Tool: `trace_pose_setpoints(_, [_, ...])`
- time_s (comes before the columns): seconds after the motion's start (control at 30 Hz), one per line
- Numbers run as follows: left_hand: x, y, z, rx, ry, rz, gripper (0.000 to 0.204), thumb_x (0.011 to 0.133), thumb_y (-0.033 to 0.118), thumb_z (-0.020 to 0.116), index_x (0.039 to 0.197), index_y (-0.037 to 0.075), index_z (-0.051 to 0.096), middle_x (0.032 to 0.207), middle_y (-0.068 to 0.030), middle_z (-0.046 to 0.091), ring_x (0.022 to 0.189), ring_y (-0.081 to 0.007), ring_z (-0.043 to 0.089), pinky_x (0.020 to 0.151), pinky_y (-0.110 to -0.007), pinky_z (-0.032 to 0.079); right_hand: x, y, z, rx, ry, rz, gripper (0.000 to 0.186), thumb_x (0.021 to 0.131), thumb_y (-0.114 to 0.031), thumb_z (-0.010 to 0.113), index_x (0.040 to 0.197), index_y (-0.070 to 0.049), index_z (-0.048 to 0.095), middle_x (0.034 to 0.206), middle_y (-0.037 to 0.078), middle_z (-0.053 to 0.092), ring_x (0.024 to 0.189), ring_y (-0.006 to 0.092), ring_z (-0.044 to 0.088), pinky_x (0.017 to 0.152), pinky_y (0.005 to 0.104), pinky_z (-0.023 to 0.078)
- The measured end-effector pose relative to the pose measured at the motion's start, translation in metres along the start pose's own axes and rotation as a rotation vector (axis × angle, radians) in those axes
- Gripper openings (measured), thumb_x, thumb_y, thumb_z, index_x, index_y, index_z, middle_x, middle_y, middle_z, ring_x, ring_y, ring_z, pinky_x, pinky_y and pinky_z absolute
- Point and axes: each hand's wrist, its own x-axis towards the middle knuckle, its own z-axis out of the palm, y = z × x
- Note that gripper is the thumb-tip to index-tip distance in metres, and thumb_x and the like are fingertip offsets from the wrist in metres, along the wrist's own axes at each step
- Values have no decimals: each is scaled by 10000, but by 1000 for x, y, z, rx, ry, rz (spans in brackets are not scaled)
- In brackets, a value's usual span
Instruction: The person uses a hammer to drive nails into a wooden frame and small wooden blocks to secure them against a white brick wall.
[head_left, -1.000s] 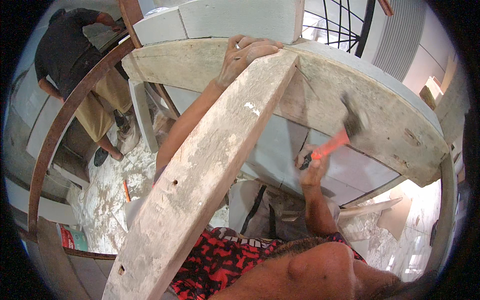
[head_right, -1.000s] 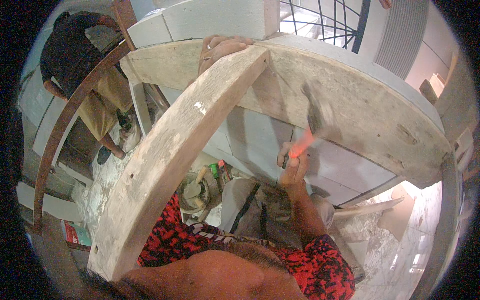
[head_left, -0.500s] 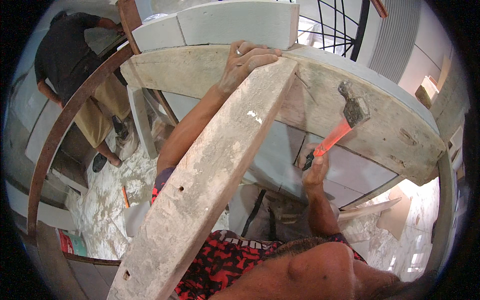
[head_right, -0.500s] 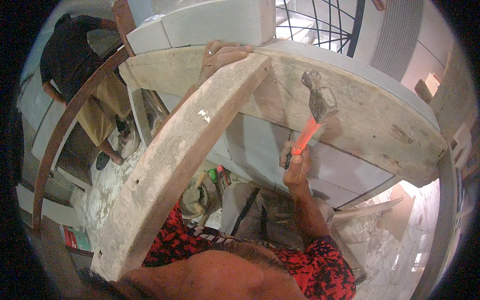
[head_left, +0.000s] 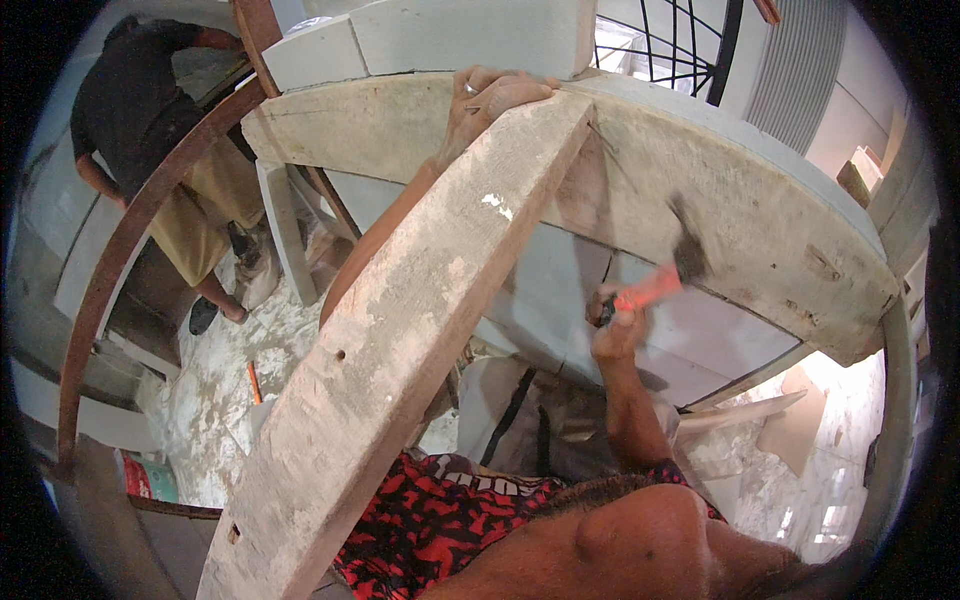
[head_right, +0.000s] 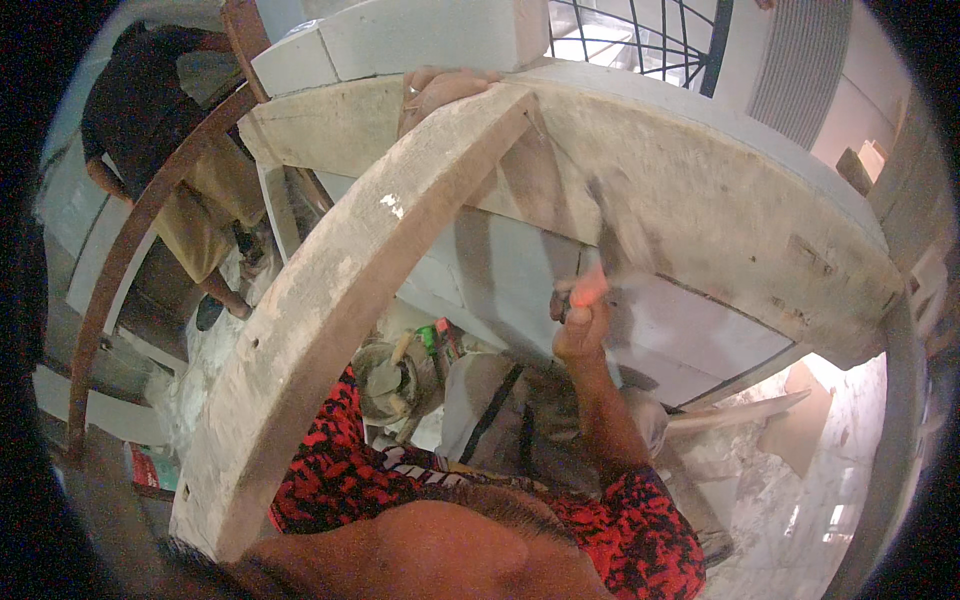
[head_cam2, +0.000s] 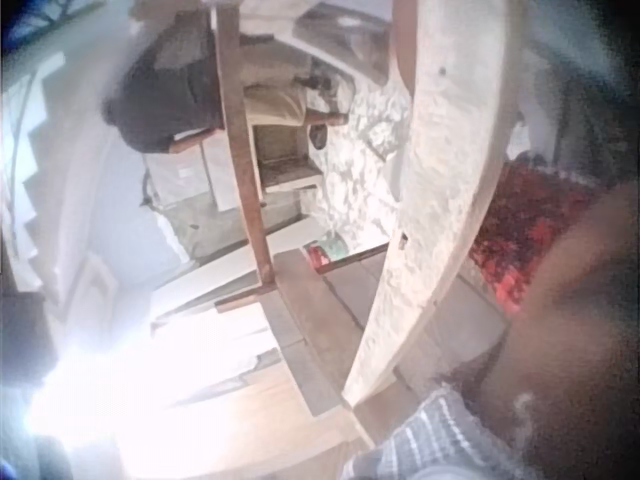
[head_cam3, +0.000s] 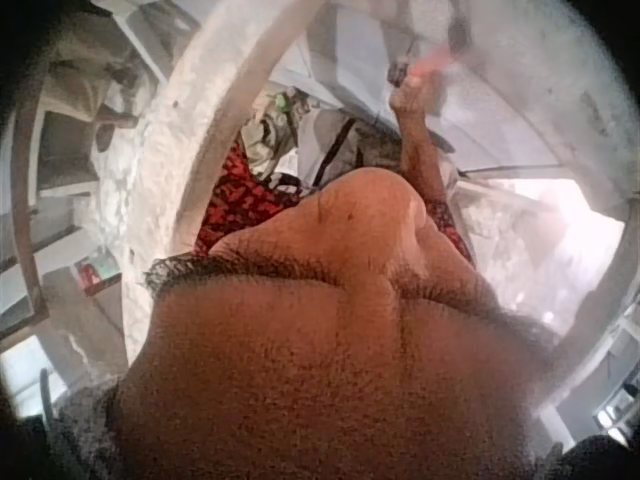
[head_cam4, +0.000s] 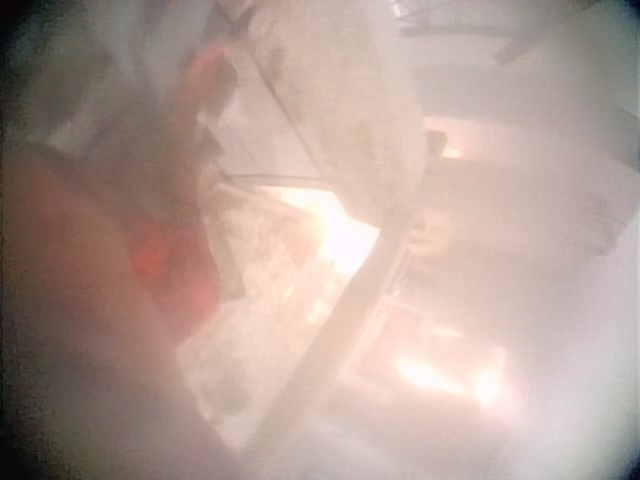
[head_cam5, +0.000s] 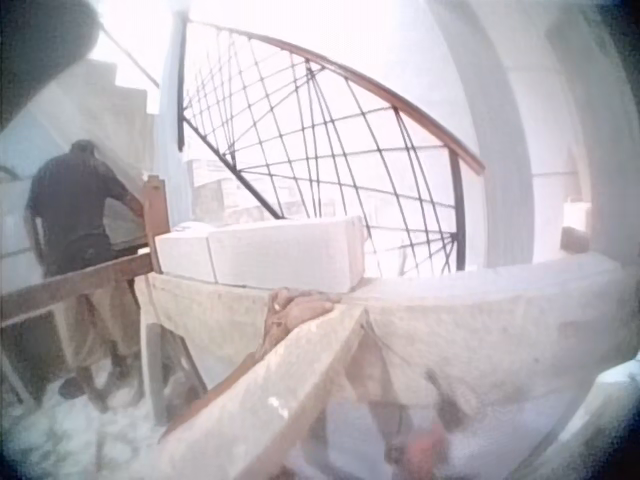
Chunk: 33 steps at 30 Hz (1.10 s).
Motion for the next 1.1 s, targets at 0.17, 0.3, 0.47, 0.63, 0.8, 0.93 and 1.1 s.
trace_pose_setpoints(0.17, [-4, -1, 2, 11, 0, 34, 457, 687, 182, 720, 1106, 251, 551, 1092, 39, 628, 1002, -158, 532, 925, -362, 287, -1, -4, -8, -21, -105, -118, 478, 858, -501, 427, 725, -42, 456, 546, 46, 428, 471, 135, 392, 433, 279, 303])
trace_pose_setpoints(0.3, [-2, 1, 2, 17, 4, 37, 458, 687, 184, 721, 1106, 254, 551, 1091, 40, 628, 1003, -155, 531, 926, -360, 285, -3, -3, 8, 324, -19, -405, 459, 838, -505, 450, 720, -61, 463, 550, 48, 441, 470, 142, 400, 429, 283, 308])
trace_pose_setpoints(0.47, [-4, -6, 24, -18, 25, 56, 458, 686, 187, 722, 1105, 256, 552, 1089, 40, 628, 1005, -152, 530, 927, -358, 282, -1, 2, -9, -121, 22, 34, 447, 835, -491, 454, 716, -61, 473, 556, 35, 456, 457, 156, 403, 420, 289, 303])
trace_pose_setpoints(0.63, [0, -1, 6, 9, 13, 56, 458, 685, 189, 724, 1104, 259, 553, 1088, 41, 629, 1006, -149, 530, 928, -356, 279, -2, -21, 5, 124, -64, -398, 409, 907, -384, 362, 710, -43, 473, 546, 26, 457, 458, 141, 402, 419, 284, 306])
trace_pose_setpoints(0.8, [-5, -14, 16, 20, 10, 68, 458, 684, 192, 725, 1104, 262, 554, 1086, 42, 629, 1008, -145, 529, 929, -353, 276, 1, -3, -6, -320, -37, -163, 430, 921, -384, 331, 710, -38, 476, 564, 34, 460, 453, 153, 402, 415, 287, 320])
trace_pose_setpoints(0.93, [1, -6, 13, 1, 31, 84, 462, 682, 192, 727, 1104, 267, 554, 1087, 42, 629, 1008, -143, 528, 930, -351, 275, -4, -20, 3, 205, -26, -348, 444, 913, -417, 353, 690, -44, 442, 540, 10, 431, 461, 138, 411, 419, 276, 324])
trace_pose_setpoints(1.1, [-3, -12, 11, 42, 13, 92, 473, 686, 175, 722, 1115, 276, 549, 1097, 42, 626, 1013, -148, 529, 929, -353, 280, 10, -16, 6, -230, 21, 43, 498, 886, -521, 402, 738, -46, 427, 534, 2, 395, 469, 124, 397, 426, 266, 299])
